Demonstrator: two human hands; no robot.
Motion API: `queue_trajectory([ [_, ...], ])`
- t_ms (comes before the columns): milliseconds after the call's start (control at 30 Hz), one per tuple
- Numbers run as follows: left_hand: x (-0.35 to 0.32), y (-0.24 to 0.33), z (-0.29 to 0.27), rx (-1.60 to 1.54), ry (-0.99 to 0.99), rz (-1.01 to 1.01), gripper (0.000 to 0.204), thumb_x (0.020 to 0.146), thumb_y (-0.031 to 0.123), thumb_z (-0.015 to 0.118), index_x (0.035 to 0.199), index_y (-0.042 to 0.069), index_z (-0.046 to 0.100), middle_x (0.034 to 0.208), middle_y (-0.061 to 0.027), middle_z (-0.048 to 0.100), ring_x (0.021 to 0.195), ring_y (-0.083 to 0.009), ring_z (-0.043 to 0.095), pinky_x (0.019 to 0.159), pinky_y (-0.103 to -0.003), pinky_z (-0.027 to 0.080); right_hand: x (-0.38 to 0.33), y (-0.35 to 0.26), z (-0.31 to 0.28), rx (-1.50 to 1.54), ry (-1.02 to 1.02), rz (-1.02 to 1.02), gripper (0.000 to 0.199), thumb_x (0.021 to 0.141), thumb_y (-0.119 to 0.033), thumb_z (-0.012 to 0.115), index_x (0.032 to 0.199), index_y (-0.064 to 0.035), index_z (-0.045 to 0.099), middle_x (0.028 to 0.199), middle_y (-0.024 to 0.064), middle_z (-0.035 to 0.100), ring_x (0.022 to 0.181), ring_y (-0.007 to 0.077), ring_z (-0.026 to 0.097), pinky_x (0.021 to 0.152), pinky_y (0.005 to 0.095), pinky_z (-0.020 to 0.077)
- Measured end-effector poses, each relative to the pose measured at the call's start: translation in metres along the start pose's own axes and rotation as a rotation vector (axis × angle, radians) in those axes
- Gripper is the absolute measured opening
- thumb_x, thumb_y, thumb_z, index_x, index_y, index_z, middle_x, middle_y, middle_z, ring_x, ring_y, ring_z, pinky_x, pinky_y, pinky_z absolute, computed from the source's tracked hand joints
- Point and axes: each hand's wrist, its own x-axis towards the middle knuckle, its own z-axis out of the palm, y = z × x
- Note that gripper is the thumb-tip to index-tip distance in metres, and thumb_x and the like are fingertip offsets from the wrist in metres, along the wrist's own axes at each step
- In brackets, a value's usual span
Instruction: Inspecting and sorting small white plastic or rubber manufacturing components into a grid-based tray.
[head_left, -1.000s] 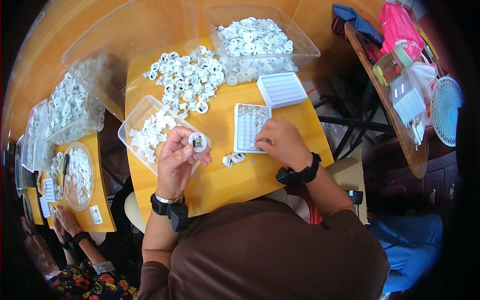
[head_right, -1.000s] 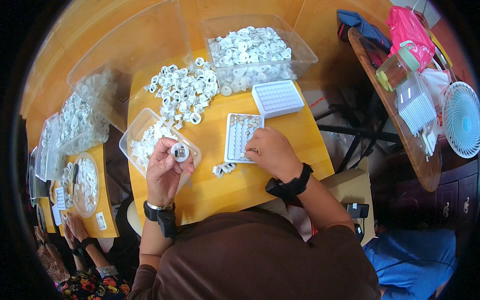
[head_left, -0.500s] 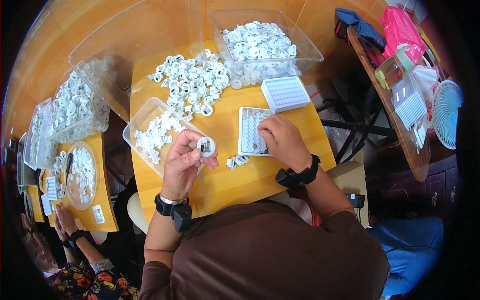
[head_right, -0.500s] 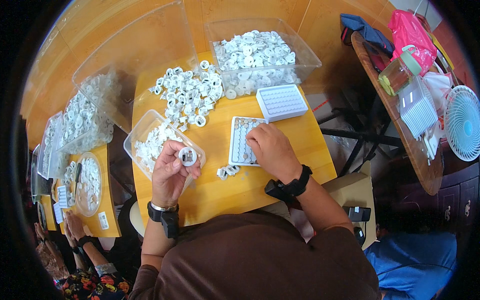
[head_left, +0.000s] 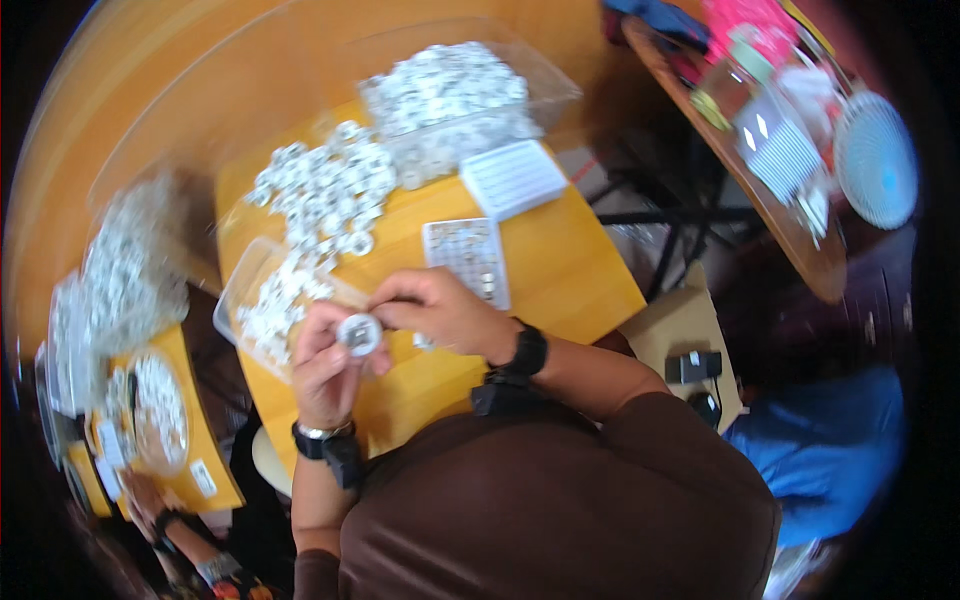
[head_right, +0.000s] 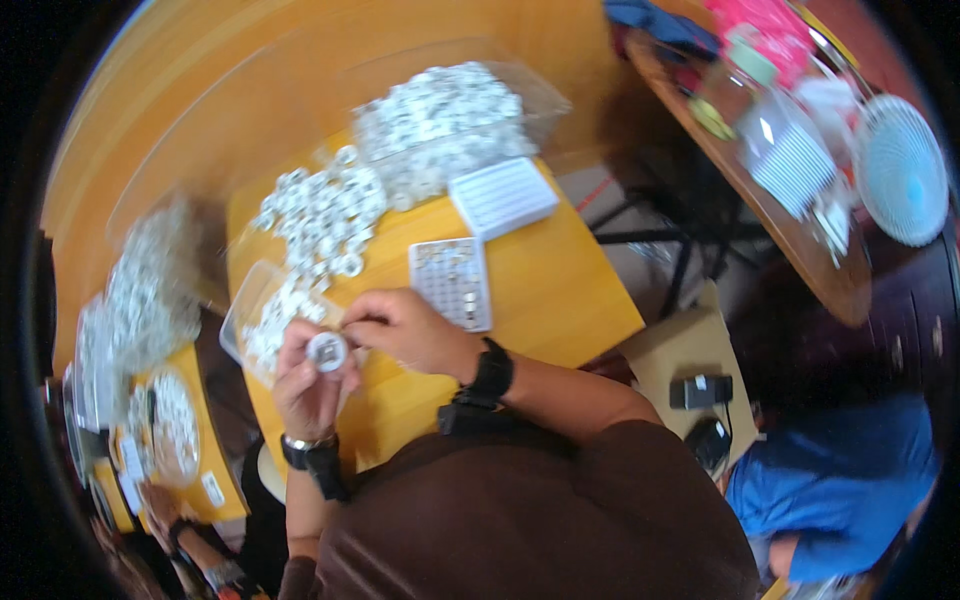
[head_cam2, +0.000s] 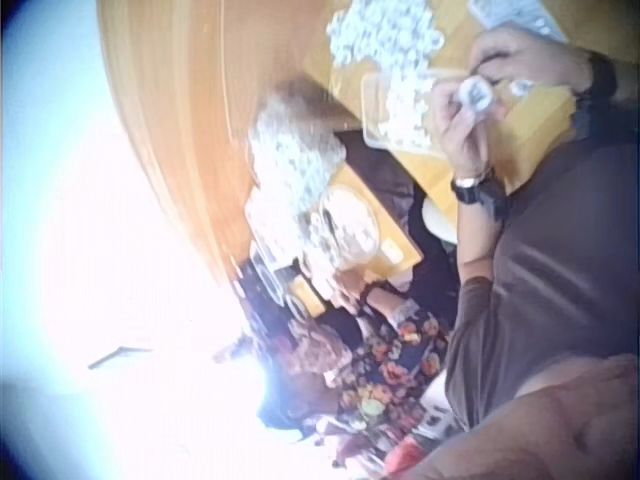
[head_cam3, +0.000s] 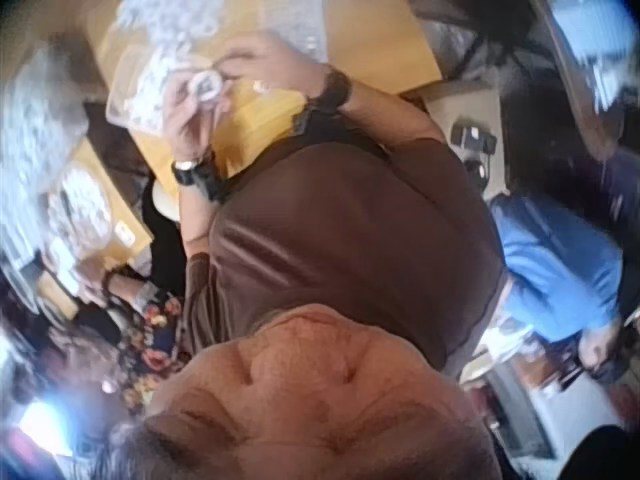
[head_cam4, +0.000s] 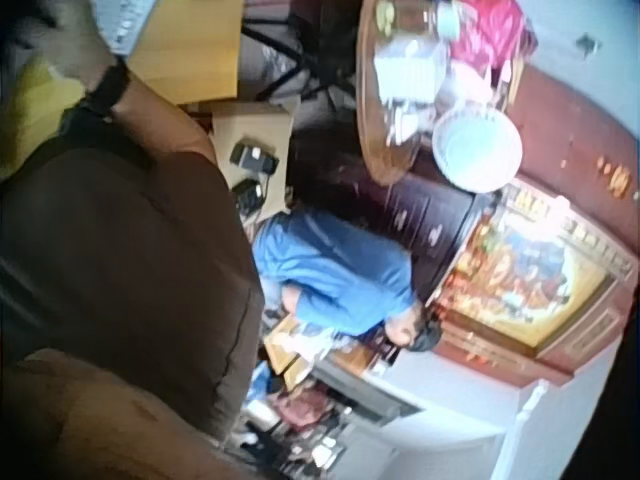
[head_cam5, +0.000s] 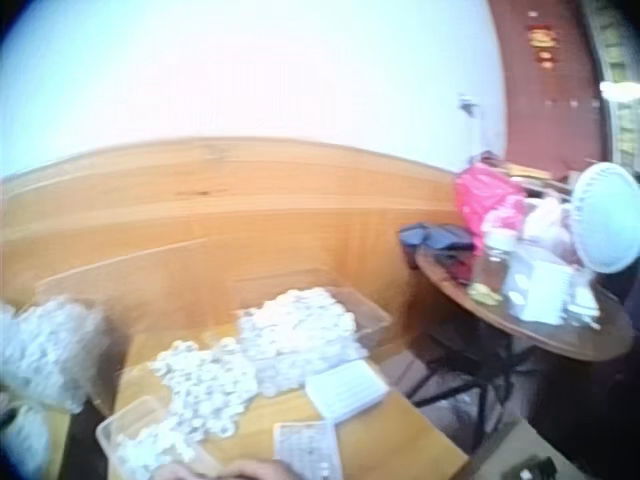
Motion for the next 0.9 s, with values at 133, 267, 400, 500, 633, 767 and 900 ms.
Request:
queue_trajectory([
  [133,-0.001,-0.002,0.001,0.008,0.058,0.047,0.037,0.081,0.023,0.068,0.103,0.0,0.047,0.088,-0.0179,0.06,0.071,-0.0252,0.061,0.055,-0.031,0.053,-0.006,0.008,-0.002,0.078,-0.049,-0.096,0.017,0.089,-0.008,0.06,0.101,0.003,0.064,0.092,0.0077,0.067,0.087,0.0114,0.062,0.076,0.0258,0.0491],
  [267,0.002,-0.003,0.001,0.074,0.049,0.075,0.038,0.084,0.023,0.065,0.106,0.0,0.044,0.085,-0.0165,0.057,0.061,-0.0221,0.058,0.05,-0.027,0.049,-0.008,0.027,0.008,0.348,-0.023,-0.054,0.02,0.088,-0.011,0.062,0.102,0.003,0.064,0.092,0.0064,0.066,0.085,0.0116,0.061,0.075,0.0261,0.0492],
  [400,-0.004,-0.007,0.013,0.102,0.194,0.105,0.043,0.084,0.024,0.062,0.111,-0.002,0.042,0.079,-0.0158,0.054,0.054,-0.0197,0.053,0.047,-0.024,0.046,-0.019,0.024,0.004,0.429,-0.071,0.053,0.023,0.084,-0.016,0.066,0.101,0.0005,0.065,0.088,0.0033,0.066,0.08,0.0093,0.059,0.068,0.0247,0.0485],
  [500,-0.003,0.005,0.002,-0.201,-0.276,-0.1,0.046,0.087,0.01,0.059,0.129,-0.001,0.044,0.121,-0.0141,0.051,0.109,-0.0245,0.054,0.096,-0.037,0.047,-0.026,0.02,0.0,0.49,-0.087,0.057,0.024,0.082,-0.018,0.068,0.098,-0.0014,0.066,0.085,0.0016,0.065,0.077,0.0081,0.058,0.063,0.0233,0.047],
  [633,-0.003,0.004,0.014,-0.187,-0.401,-0.133,0.047,0.087,0.01,0.059,0.13,-0.001,0.044,0.124,-0.0151,0.051,0.111,-0.0252,0.053,0.097,-0.037,0.046,-0.031,0.019,-0.001,0.502,-0.106,0.04,0.019,0.081,-0.017,0.068,0.094,-0.0036,0.068,0.082,0.0007,0.066,0.074,0.0079,0.058,0.062,0.0232,0.0471],
  [767,-0.008,0.0,0.028,-0.226,-0.246,-0.134,0.041,0.088,0.006,0.058,0.126,-0.002,0.045,0.107,-0.0144,0.051,0.1,-0.0242,0.054,0.097,-0.036,0.046,-0.037,0.021,-0.004,0.514,-0.092,0.017,0.018,0.081,-0.018,0.068,0.092,-0.0041,0.069,0.081,0.0002,0.067,0.073,0.0076,0.058,0.061,0.0235,0.0473],
  [900,-0.01,-0.002,0.03,-0.196,-0.183,-0.113,0.039,0.087,0.005,0.058,0.123,-0.003,0.045,0.102,-0.0132,0.049,0.099,-0.0239,0.054,0.097,-0.035,0.046,-0.043,0.019,-0.007,0.5,-0.066,0.018,0.018,0.081,-0.019,0.068,0.09,-0.0039,0.07,0.08,0.0004,0.067,0.073,0.0078,0.059,0.061,0.0239,0.0476],
])
